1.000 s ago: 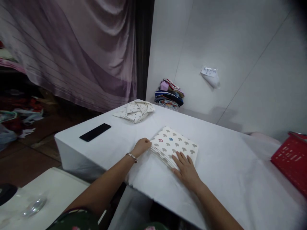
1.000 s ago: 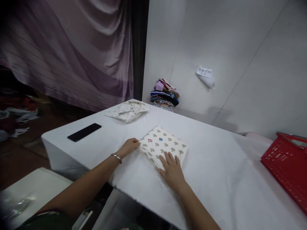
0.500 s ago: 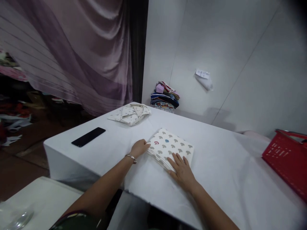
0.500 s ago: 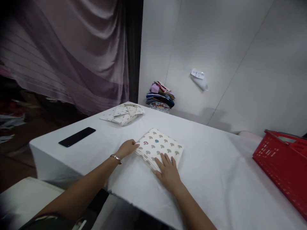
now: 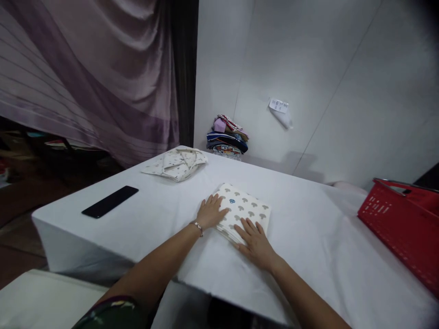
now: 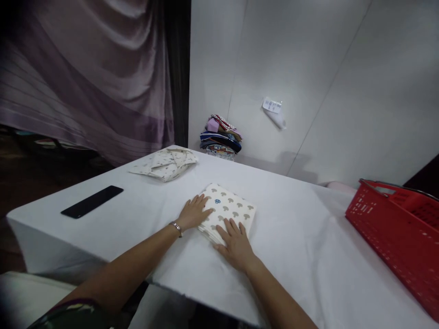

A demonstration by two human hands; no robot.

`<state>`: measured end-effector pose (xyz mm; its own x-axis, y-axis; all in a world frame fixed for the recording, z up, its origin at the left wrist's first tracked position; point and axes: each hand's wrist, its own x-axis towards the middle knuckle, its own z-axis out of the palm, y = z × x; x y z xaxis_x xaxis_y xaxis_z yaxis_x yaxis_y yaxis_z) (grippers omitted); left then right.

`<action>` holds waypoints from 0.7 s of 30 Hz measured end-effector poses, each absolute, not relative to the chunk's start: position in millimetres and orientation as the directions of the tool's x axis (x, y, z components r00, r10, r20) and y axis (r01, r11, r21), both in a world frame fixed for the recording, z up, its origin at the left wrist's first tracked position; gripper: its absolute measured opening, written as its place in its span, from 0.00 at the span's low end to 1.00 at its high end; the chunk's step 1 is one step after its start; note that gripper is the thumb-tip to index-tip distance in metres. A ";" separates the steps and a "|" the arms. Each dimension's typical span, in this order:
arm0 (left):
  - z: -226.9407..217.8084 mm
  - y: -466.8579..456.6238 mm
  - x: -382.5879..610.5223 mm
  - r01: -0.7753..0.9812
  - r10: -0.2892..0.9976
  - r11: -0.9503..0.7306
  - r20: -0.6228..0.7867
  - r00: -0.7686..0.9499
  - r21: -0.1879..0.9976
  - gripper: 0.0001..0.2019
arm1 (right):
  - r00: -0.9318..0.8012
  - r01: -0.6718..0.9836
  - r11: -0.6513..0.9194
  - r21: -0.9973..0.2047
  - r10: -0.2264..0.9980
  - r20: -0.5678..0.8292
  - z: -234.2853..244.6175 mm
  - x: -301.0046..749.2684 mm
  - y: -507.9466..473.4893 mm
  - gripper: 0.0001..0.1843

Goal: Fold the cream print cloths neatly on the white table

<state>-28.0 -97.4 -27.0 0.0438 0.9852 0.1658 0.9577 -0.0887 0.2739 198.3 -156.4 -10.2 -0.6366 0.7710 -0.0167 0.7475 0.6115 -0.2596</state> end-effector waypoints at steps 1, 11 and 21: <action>-27.4 -97.2 -28.4 0.958 0.987 -0.083 0.156 0.040 0.273 0.31 | -0.631 0.748 0.592 -0.299 0.775 -0.043 -4.9 197.1 -154.0 0.31; -28.0 -97.1 -28.0 0.959 0.993 -0.056 0.115 0.025 0.276 0.32 | -0.382 0.905 0.395 -0.159 0.918 0.102 10.5 179.1 -58.0 0.34; -23.6 -100.0 -26.8 0.933 0.994 -0.067 0.105 0.032 0.353 0.29 | -0.291 0.939 0.280 -0.197 0.957 -0.025 -16.2 196.5 -31.9 0.32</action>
<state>-26.8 -100.0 -23.6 0.0315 0.9940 0.1052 0.9331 -0.0670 0.3533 196.5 -31.9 -16.2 -0.2907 0.9565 -0.0247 0.9394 0.2804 -0.1974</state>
